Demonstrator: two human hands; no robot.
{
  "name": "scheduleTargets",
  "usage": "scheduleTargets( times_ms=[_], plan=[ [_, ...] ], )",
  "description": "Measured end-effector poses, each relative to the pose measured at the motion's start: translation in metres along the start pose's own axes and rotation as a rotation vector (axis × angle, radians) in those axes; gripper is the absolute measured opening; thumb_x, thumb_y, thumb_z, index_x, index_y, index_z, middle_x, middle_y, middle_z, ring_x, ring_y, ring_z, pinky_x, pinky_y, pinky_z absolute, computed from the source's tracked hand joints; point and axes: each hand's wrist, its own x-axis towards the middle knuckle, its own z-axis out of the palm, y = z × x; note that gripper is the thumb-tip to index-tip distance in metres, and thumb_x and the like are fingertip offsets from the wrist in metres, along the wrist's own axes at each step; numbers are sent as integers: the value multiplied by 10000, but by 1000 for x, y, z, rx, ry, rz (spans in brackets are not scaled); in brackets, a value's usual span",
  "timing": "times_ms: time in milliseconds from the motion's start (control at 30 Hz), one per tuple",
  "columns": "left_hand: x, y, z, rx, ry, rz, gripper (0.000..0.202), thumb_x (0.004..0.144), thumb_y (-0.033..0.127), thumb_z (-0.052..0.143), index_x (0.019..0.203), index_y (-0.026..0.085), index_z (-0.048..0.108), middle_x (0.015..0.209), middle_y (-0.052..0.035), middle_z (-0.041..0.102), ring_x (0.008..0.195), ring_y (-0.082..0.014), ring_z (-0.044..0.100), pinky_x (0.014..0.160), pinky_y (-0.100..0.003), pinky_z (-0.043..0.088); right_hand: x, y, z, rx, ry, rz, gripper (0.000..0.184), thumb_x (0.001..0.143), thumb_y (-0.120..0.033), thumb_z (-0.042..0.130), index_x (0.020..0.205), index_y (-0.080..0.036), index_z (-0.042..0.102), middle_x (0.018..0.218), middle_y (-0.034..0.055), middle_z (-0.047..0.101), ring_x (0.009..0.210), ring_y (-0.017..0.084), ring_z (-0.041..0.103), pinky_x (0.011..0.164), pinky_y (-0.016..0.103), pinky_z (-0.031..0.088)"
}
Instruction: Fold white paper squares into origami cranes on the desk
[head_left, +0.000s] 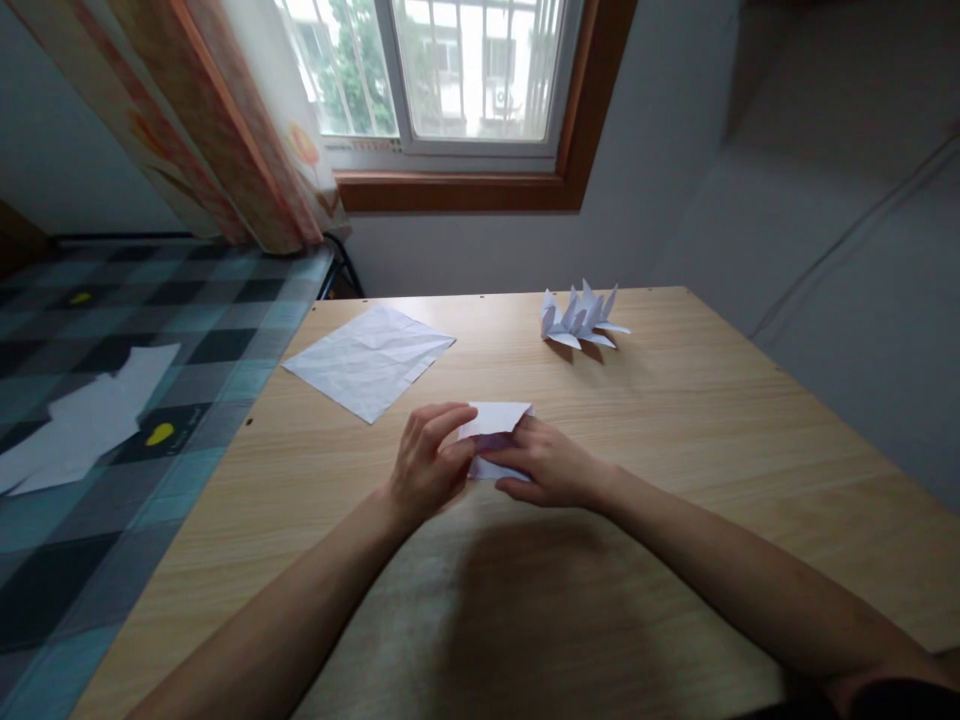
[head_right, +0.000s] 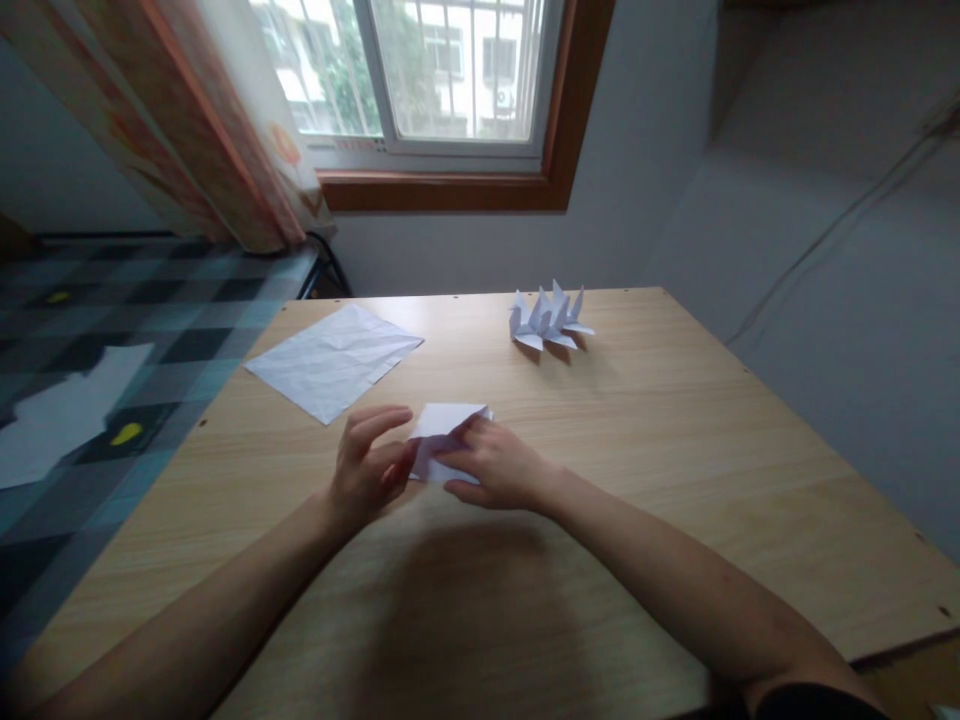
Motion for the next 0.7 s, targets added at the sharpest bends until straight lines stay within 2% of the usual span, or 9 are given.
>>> scheduleTargets(
  times_ms=[67,100,267,333,467,567,700],
  plan=[
    [-1,-1,-1,25,29,2,172,897,174,589,1022,292,591,1313,-54,584,1219,-243,535,947,-431,490,-2,2,-1,-54,35,-27,320,927,-376,580,1170,-197,685,1227,133,657,1139,299,551,999,481,448],
    [0,-2,-2,38,3,-14,153,902,185,584,1009,289,616,1344,-56,569,1257,-257,507,972,-455,475,-3,3,-1,-86,53,-31,302,926,-371,584,1149,-202,698,1229,128,658,1133,301,547,988,484,444],
    [10,-3,-8,82,-259,-122,197,886,217,542,964,265,717,1502,-47,460,1410,-322,351,1082,-550,373,-8,6,-2,-160,126,37,221,936,-335,588,1057,-227,738,1021,83,708,960,253,587,850,417,472],
    [14,-3,-10,80,-329,-123,227,834,204,541,946,247,733,1522,-46,435,1433,-340,314,1115,-568,334,-10,8,-2,-136,159,58,216,950,-314,568,1013,-210,746,962,78,707,891,228,598,803,385,486],
    [15,-4,-9,73,-457,-129,365,706,209,568,1029,256,731,1558,-20,390,1462,-353,264,1180,-592,225,-13,15,-1,-85,202,76,218,962,-252,537,932,-189,742,936,81,716,841,207,622,779,363,512],
    [13,-6,-7,104,-484,-154,374,694,181,574,1027,247,732,1546,-30,410,1459,-344,282,1198,-571,213,-15,20,-2,-72,210,81,207,960,-230,538,913,-192,736,942,83,725,853,203,642,799,359,529],
    [14,-9,-7,172,-427,-180,210,782,184,582,916,239,735,1477,-55,498,1417,-326,372,1165,-563,290,-17,24,-2,-28,223,68,192,959,-223,546,933,-197,734,995,88,738,888,205,667,833,360,549]
  ],
)
